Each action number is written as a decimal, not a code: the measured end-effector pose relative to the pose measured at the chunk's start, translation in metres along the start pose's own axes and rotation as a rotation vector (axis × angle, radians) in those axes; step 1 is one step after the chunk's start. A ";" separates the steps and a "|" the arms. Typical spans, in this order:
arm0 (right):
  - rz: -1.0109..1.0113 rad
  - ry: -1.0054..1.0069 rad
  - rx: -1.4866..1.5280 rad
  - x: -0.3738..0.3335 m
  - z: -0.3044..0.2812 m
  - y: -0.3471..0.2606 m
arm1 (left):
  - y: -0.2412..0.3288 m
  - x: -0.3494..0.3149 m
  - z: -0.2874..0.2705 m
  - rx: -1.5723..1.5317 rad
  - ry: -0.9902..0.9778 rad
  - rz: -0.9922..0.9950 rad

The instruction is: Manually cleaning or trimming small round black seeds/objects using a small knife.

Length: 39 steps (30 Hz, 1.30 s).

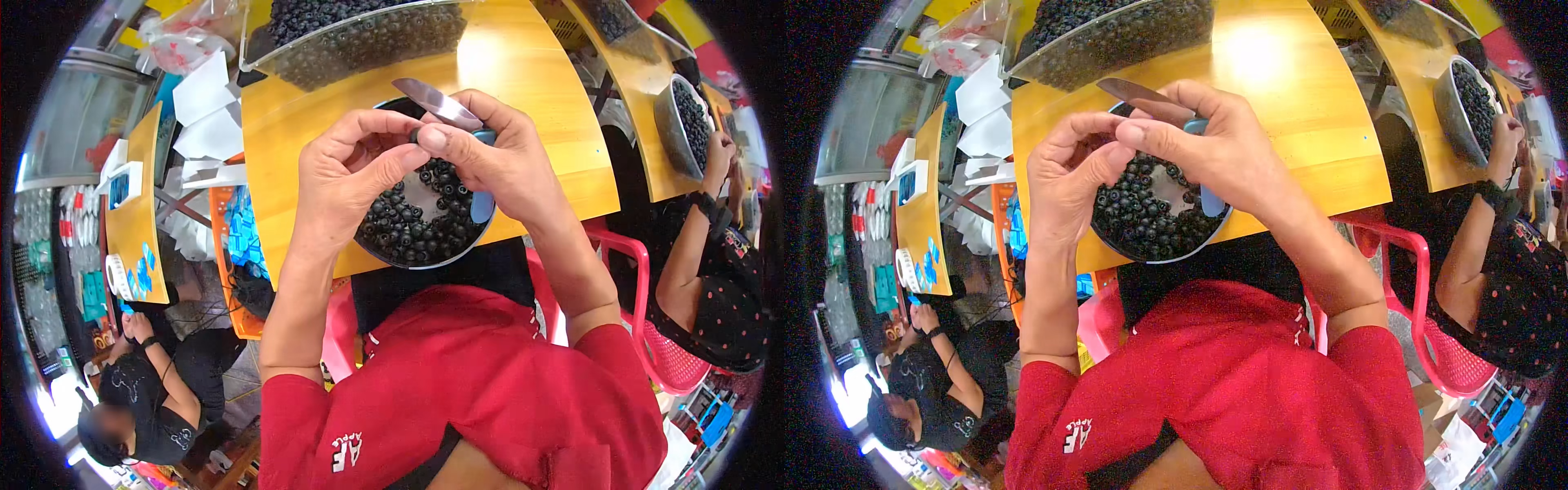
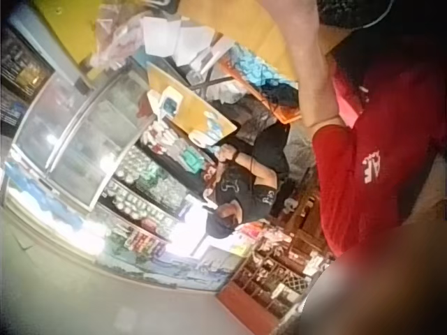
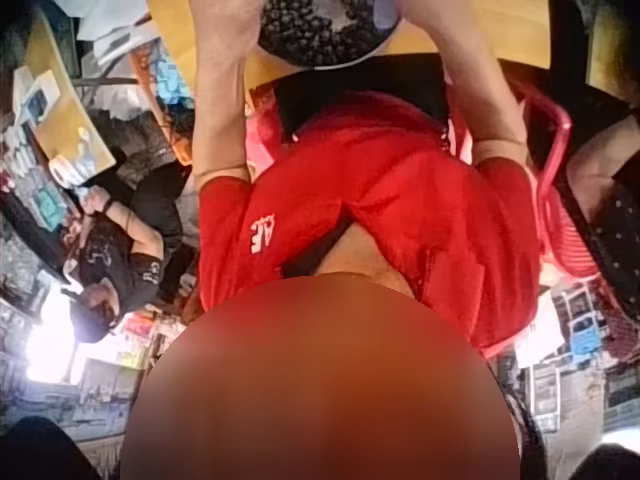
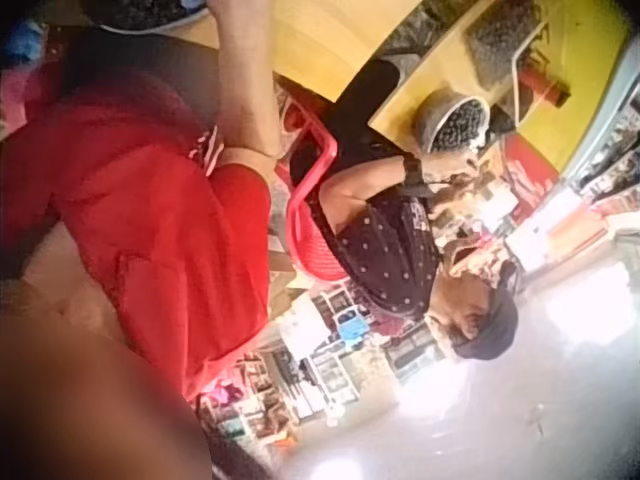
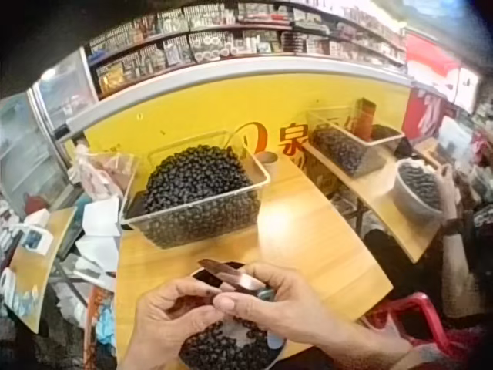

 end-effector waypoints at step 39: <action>-0.107 -0.137 -0.216 -0.008 0.009 -0.004 | -0.025 -0.004 -0.015 -0.163 0.134 0.041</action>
Point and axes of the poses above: each hand's wrist, its own x-axis towards the middle knuckle, its own z-axis out of the palm, y = z × x, the point moved 5 cm from there along x, towards the middle knuckle, and after that the axes turned 2 degrees about y, right-handed, at the moved point
